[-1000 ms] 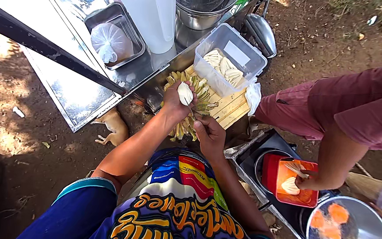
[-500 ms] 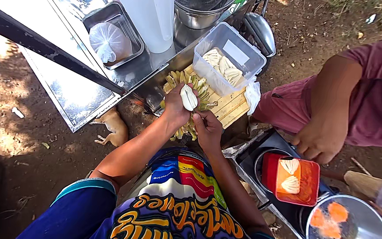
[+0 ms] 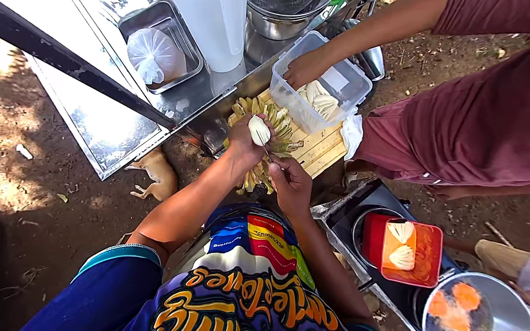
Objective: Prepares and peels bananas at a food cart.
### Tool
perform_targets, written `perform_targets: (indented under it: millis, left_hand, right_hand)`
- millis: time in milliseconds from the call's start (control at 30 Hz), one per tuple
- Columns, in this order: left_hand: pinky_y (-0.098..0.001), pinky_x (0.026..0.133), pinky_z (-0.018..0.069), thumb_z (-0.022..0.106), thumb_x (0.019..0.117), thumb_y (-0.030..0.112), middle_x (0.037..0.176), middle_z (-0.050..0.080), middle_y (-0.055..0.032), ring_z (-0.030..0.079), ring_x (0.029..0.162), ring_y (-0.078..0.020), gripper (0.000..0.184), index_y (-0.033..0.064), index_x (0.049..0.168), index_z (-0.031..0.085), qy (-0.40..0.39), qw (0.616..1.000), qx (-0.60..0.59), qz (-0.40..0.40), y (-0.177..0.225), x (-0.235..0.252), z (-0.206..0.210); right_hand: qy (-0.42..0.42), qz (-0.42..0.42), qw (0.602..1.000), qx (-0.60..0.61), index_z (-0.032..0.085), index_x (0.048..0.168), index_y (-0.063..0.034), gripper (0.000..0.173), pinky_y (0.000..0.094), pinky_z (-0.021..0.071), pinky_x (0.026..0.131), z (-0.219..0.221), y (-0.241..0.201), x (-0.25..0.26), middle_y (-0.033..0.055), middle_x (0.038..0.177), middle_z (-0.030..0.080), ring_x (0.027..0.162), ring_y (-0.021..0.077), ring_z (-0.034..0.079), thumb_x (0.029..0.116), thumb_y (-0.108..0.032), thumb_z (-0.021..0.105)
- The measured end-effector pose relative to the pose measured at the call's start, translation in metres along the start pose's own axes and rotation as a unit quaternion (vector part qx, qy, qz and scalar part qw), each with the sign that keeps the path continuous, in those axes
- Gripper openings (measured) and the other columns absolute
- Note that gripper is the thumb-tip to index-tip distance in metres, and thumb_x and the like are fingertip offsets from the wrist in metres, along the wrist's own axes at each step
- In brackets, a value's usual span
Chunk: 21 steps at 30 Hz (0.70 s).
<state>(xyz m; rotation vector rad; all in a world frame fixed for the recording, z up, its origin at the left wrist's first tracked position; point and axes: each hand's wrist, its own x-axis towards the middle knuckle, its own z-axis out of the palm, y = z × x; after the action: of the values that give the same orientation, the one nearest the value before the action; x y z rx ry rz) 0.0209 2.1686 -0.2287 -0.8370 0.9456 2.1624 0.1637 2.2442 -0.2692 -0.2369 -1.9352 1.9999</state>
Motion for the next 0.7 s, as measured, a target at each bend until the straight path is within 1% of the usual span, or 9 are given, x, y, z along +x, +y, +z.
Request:
perform_targets:
  millis: [167,233,367,400,467,567,700]
  left_hand:
    - [-0.0314,0.056,0.0561,0.029,0.11,0.044,0.068,0.059,-0.002,0.061,0.056,-0.0154,0.046,0.0134,0.096,0.06,0.015,1.0,-0.009,-0.01,0.006,-0.003,0.003]
    - [-0.0315,0.055,0.0558,0.029,0.1096,0.043,0.066,0.059,-0.0016,0.06,0.056,-0.0154,0.045,0.0139,0.093,0.06,0.013,1.0,-0.005,-0.011,0.005,-0.004,0.004]
    - [-0.0314,0.052,0.0553,0.029,0.1103,0.041,0.065,0.059,-0.003,0.06,0.054,-0.0161,0.045,0.0116,0.094,0.06,-0.002,1.0,0.015,-0.008,0.0,-0.008,0.003]
    - [-0.0308,0.05,0.0551,0.029,0.1105,0.04,0.065,0.059,-0.0033,0.06,0.052,-0.016,0.045,0.0108,0.095,0.06,-0.009,1.0,0.014,-0.006,-0.001,-0.01,0.003]
    - [-0.031,0.05,0.0549,0.028,0.111,0.038,0.065,0.06,-0.0043,0.06,0.051,-0.0164,0.046,0.0089,0.096,0.06,-0.023,1.0,0.008,-0.002,-0.005,-0.012,0.002]
    - [-0.0316,0.054,0.056,0.03,0.1113,0.037,0.07,0.061,-0.0052,0.061,0.056,-0.0171,0.043,0.0083,0.098,0.059,-0.035,0.999,0.002,0.007,-0.01,-0.017,0.001]
    - [-0.0331,0.062,0.0597,0.03,0.1126,0.036,0.072,0.063,-0.0067,0.065,0.062,-0.0185,0.044,0.0068,0.1,0.06,-0.037,0.998,0.008,0.041,-0.016,-0.022,0.002]
  right_hand:
    - [-0.006,-0.001,1.0,-0.007,0.072,0.11,-0.0064,0.014,0.0198,0.0451,0.049,-0.002,0.005,-0.002,-0.001,0.076,0.063,0.053,0.0032,0.049,0.1019,-0.015,0.064]
    - [-0.005,-0.002,1.0,-0.008,0.072,0.108,-0.0058,0.013,0.0195,0.0459,0.05,-0.001,0.006,-0.001,-0.0004,0.078,0.064,0.054,0.003,0.05,0.1019,-0.014,0.064]
    - [0.001,-0.004,1.0,-0.013,0.071,0.106,-0.0054,0.011,0.0181,0.0465,0.05,0.001,0.005,0.002,-0.0001,0.084,0.066,0.056,0.0023,0.052,0.1017,-0.012,0.063]
    - [0.002,-0.007,1.0,-0.017,0.071,0.106,-0.0056,0.011,0.0177,0.0464,0.05,0.001,0.005,0.004,-0.0005,0.085,0.066,0.055,0.0018,0.051,0.1016,-0.012,0.063]
    - [0.008,-0.007,1.0,-0.028,0.07,0.104,-0.0059,0.01,0.0173,0.0461,0.049,0.002,0.005,0.008,-0.0013,0.084,0.067,0.054,0.001,0.051,0.1016,-0.013,0.064]
    - [0.018,0.008,0.999,-0.031,0.07,0.106,-0.0057,0.01,0.0189,0.0458,0.048,0.002,0.01,0.012,-0.0001,0.082,0.066,0.054,0.0027,0.05,0.102,-0.012,0.063]
    - [0.035,0.027,0.998,-0.044,0.067,0.102,-0.0059,0.005,0.0199,0.0486,0.049,0.005,0.015,0.016,0.0011,0.083,0.067,0.054,0.0037,0.054,0.1012,-0.01,0.064]
